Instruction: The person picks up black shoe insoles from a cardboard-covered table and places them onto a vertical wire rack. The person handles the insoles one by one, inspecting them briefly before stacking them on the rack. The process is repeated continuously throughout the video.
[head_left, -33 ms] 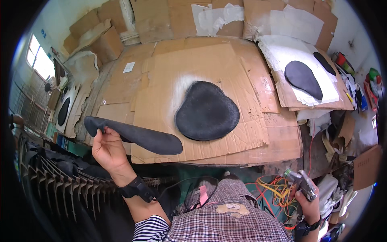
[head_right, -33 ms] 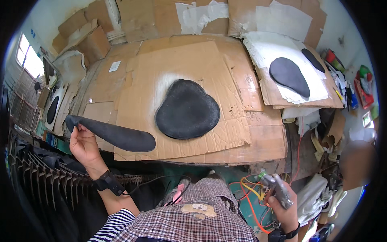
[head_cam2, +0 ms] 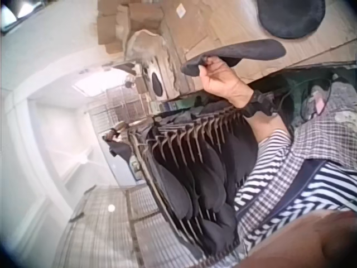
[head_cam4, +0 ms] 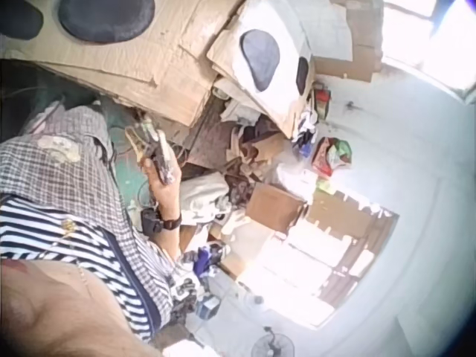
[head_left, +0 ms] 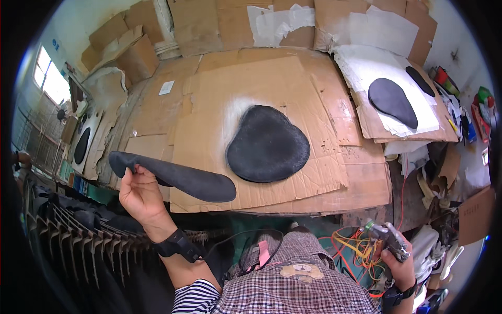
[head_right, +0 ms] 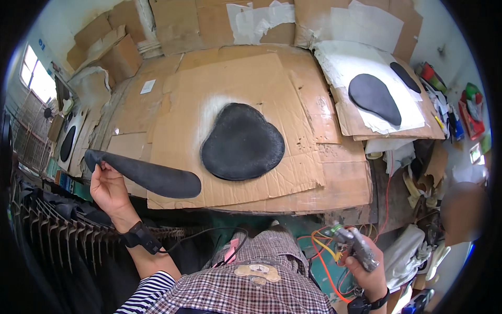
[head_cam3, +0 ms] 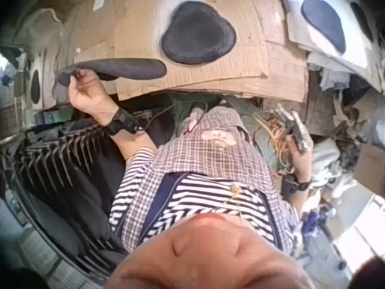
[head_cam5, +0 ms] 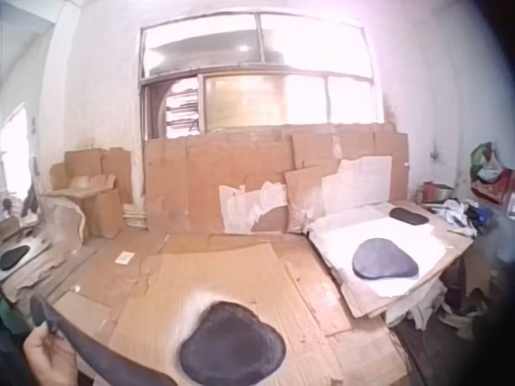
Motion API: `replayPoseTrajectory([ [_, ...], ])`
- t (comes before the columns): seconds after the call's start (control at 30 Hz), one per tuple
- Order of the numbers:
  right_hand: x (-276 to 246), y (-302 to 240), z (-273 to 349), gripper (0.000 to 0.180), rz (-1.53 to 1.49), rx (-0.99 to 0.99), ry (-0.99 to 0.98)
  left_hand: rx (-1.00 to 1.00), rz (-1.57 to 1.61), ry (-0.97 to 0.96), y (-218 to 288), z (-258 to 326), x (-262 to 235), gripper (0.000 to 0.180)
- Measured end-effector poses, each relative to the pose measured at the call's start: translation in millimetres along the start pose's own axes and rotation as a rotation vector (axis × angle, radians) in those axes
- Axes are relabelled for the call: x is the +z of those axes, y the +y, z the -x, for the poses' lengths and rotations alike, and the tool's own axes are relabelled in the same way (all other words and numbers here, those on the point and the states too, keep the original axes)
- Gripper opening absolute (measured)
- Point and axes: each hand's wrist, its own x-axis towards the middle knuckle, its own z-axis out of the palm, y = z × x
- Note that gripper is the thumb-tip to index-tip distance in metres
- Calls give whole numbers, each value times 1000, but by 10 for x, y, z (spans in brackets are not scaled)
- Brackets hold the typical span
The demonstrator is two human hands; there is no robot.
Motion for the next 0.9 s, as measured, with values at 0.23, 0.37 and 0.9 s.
replayPoseTrajectory([
  [0.23,131,1,-179,62,-104,-58,117,-12,14,-20,-84,-27,46,19],
  [0.37,86,-85,-109,66,-61,-26,29,-18,10,-8,-61,-25,22,20],
  [0.9,-16,55,-33,64,-13,-70,-59,-26,-44,77,-170,-22,57,22],
])
